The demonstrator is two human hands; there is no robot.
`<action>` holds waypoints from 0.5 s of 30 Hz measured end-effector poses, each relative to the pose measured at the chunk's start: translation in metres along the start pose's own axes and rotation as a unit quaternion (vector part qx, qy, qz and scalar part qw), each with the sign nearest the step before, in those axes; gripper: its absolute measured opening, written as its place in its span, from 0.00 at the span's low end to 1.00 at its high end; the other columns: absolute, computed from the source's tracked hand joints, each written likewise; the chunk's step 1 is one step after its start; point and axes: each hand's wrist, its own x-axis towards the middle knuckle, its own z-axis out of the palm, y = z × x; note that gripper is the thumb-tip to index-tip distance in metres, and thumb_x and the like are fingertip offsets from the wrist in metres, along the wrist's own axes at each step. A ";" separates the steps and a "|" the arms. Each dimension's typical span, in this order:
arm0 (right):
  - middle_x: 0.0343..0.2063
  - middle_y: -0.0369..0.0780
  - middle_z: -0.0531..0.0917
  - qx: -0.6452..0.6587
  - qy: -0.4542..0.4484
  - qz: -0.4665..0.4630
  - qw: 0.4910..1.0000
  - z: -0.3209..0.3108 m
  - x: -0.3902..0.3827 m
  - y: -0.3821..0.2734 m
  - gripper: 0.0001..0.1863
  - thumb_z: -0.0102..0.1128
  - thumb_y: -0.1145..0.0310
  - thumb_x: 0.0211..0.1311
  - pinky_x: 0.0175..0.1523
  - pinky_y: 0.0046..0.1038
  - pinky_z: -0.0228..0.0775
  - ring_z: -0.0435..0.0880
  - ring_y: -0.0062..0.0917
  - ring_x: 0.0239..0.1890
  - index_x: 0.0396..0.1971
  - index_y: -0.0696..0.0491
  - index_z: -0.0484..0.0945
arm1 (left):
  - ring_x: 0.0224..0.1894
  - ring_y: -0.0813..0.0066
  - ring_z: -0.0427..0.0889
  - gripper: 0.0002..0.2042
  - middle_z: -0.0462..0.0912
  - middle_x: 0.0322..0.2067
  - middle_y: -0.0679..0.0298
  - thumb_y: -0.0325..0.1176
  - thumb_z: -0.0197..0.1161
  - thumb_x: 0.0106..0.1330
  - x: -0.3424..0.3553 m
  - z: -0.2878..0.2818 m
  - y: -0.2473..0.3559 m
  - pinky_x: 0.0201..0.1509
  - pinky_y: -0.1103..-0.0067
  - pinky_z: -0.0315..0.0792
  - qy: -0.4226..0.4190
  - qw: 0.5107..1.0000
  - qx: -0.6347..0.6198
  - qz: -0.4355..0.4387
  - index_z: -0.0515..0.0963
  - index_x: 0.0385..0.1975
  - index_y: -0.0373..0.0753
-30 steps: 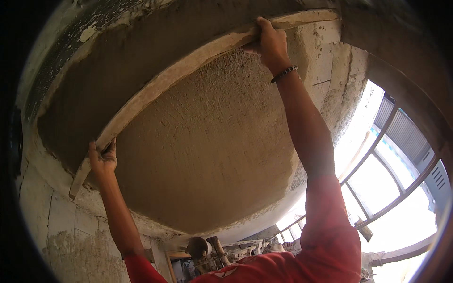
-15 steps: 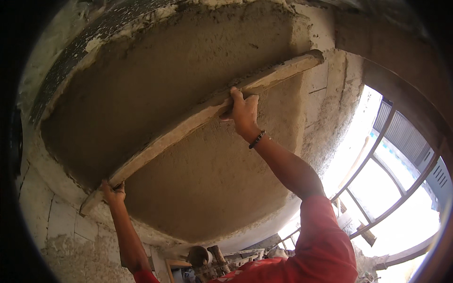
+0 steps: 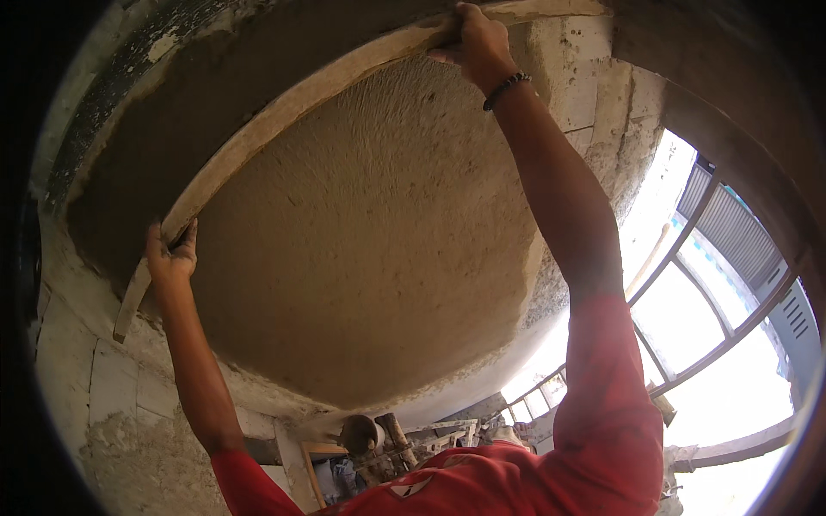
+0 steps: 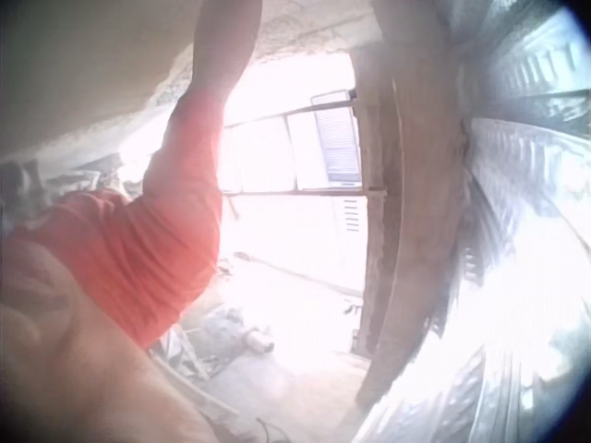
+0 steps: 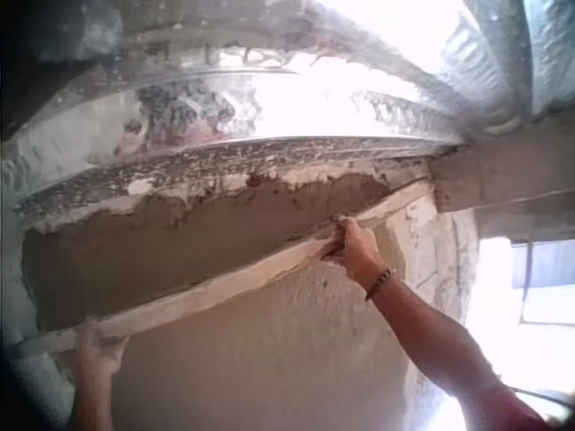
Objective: The person applies plaster to a circular opening in the ceiling using a trowel and then smooths the surrounding ceiling surface using a long wooden board.
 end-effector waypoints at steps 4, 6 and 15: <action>0.33 0.49 0.76 0.013 0.035 0.037 0.999 0.006 -0.047 0.052 0.19 0.52 0.59 0.62 0.29 0.34 0.83 0.82 0.36 0.26 0.34 0.65 0.68 | 0.49 0.57 0.73 0.23 0.69 0.50 0.55 0.36 0.64 0.57 0.008 -0.063 -0.002 0.47 0.61 0.75 0.044 0.999 -0.008 0.001 0.67 0.51 0.36; 0.31 0.50 0.75 -0.002 0.072 0.072 0.995 0.014 -0.090 0.078 0.23 0.54 0.57 0.60 0.25 0.34 0.83 0.82 0.36 0.25 0.34 0.67 0.66 | 0.48 0.58 0.74 0.23 0.71 0.49 0.57 0.39 0.63 0.58 0.009 -0.105 -0.003 0.44 0.62 0.74 0.105 0.994 0.028 -0.001 0.67 0.52 0.39; 0.30 0.53 0.76 -0.021 0.033 -0.027 0.999 0.024 -0.055 0.046 0.26 0.54 0.59 0.59 0.23 0.32 0.83 0.83 0.38 0.23 0.37 0.72 0.63 | 0.49 0.56 0.73 0.24 0.70 0.47 0.52 0.38 0.62 0.60 -0.001 -0.069 -0.004 0.46 0.64 0.78 0.113 0.994 -0.002 0.009 0.64 0.54 0.35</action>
